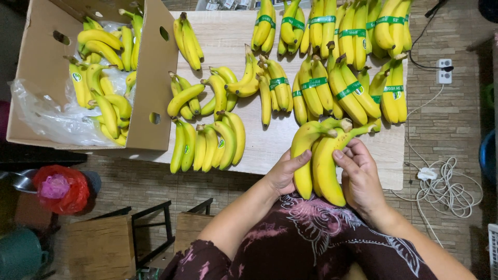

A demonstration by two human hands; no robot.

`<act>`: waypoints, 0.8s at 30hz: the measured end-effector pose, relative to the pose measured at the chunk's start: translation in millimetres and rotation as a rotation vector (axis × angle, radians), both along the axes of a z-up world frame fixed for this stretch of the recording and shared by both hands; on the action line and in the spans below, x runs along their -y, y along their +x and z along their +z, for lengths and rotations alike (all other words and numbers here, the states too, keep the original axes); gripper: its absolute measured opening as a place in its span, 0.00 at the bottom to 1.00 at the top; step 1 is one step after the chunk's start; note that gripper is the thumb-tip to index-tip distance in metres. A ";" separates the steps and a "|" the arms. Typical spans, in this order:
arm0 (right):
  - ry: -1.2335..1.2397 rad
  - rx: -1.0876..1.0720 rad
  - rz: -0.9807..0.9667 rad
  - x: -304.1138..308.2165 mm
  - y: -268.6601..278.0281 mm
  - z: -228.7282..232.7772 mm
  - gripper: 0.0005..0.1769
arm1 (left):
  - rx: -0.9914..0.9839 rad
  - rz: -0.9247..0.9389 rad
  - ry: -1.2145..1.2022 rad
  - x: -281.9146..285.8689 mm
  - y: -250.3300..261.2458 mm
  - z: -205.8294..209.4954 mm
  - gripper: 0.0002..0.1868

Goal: Taping the stems of banana bunches using a manual tape dispenser on a packaging table.

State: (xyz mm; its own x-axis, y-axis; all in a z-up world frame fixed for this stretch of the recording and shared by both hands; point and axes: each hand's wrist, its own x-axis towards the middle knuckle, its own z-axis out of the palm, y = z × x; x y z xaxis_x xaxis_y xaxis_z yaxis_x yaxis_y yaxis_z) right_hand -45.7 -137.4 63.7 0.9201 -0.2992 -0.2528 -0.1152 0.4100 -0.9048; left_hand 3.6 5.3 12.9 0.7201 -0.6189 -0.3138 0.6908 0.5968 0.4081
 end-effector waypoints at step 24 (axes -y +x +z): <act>-0.088 -0.003 -0.028 -2.6 8.6 -8.0 0.14 | -0.031 0.036 -0.079 9.1 -6.0 -26.2 0.43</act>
State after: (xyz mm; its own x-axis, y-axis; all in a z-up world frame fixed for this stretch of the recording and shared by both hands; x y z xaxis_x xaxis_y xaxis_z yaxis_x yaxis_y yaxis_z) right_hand -37.0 -134.8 55.7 0.9104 -0.3458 -0.2273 -0.1077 0.3323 -0.9370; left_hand -2.4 -3.8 -13.3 0.7331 -0.6165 -0.2873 0.6798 0.6512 0.3373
